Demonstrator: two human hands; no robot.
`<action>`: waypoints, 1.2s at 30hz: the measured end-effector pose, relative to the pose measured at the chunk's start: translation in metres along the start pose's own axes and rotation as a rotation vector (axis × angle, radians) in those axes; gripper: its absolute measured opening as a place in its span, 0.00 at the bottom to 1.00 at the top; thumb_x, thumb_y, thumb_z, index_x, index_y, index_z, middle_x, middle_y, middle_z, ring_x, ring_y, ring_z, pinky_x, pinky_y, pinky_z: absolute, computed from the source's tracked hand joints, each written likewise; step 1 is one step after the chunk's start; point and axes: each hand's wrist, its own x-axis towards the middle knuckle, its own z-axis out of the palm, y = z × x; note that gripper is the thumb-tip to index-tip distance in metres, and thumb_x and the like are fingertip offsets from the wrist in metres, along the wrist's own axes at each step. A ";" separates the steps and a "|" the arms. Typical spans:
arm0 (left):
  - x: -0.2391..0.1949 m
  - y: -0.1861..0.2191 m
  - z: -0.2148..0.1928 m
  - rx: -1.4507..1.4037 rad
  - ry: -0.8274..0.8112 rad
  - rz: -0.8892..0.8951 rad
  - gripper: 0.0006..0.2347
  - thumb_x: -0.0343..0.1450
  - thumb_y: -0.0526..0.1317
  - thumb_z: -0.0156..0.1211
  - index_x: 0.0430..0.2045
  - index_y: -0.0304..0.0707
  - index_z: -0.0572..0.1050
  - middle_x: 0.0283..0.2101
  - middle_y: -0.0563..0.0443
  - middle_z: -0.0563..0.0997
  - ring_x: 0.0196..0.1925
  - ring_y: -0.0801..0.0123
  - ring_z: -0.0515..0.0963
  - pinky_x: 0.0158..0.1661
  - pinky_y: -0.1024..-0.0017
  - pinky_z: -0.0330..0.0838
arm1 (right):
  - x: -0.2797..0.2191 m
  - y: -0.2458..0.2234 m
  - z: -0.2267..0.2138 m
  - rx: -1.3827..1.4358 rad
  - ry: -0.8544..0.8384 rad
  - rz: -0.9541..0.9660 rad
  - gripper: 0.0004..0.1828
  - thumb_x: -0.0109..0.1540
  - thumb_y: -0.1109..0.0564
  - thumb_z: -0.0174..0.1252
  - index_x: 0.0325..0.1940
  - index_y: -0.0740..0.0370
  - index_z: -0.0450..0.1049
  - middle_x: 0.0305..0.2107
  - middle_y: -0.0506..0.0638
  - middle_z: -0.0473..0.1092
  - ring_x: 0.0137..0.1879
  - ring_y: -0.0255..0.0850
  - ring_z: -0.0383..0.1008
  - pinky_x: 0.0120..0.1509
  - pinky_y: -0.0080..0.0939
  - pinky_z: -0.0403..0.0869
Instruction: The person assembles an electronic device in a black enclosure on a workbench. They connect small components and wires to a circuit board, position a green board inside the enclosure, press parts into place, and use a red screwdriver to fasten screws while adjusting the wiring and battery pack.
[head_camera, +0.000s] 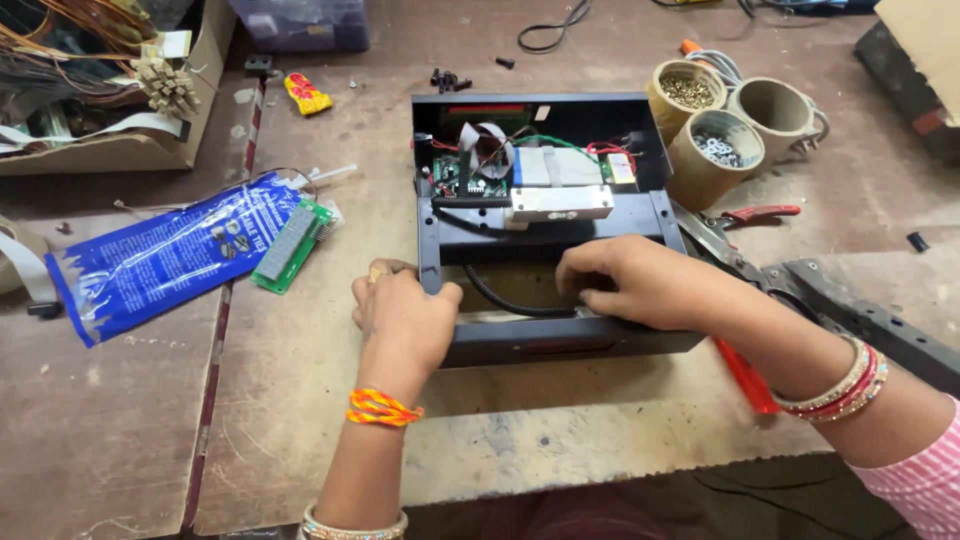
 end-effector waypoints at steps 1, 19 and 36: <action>-0.001 0.005 -0.006 0.001 0.000 0.000 0.20 0.61 0.47 0.62 0.39 0.27 0.80 0.58 0.42 0.72 0.62 0.44 0.64 0.60 0.47 0.61 | -0.001 0.004 0.000 0.000 0.000 -0.001 0.11 0.55 0.62 0.57 0.41 0.63 0.76 0.33 0.53 0.77 0.41 0.45 0.79 0.49 0.42 0.75; 0.032 0.062 -0.059 0.317 -0.747 0.882 0.10 0.63 0.39 0.66 0.36 0.53 0.84 0.35 0.54 0.85 0.39 0.64 0.83 0.49 0.65 0.75 | 0.005 0.014 -0.012 0.238 -0.311 0.191 0.20 0.63 0.47 0.60 0.50 0.64 0.82 0.37 0.45 0.81 0.45 0.32 0.76 0.55 0.36 0.73; 0.029 0.047 -0.044 0.333 -0.483 1.092 0.05 0.68 0.45 0.66 0.30 0.51 0.85 0.31 0.58 0.84 0.37 0.66 0.80 0.46 0.66 0.61 | 0.012 -0.004 -0.003 -0.515 -0.226 0.149 0.14 0.57 0.56 0.62 0.48 0.55 0.78 0.36 0.59 0.77 0.46 0.57 0.78 0.50 0.55 0.74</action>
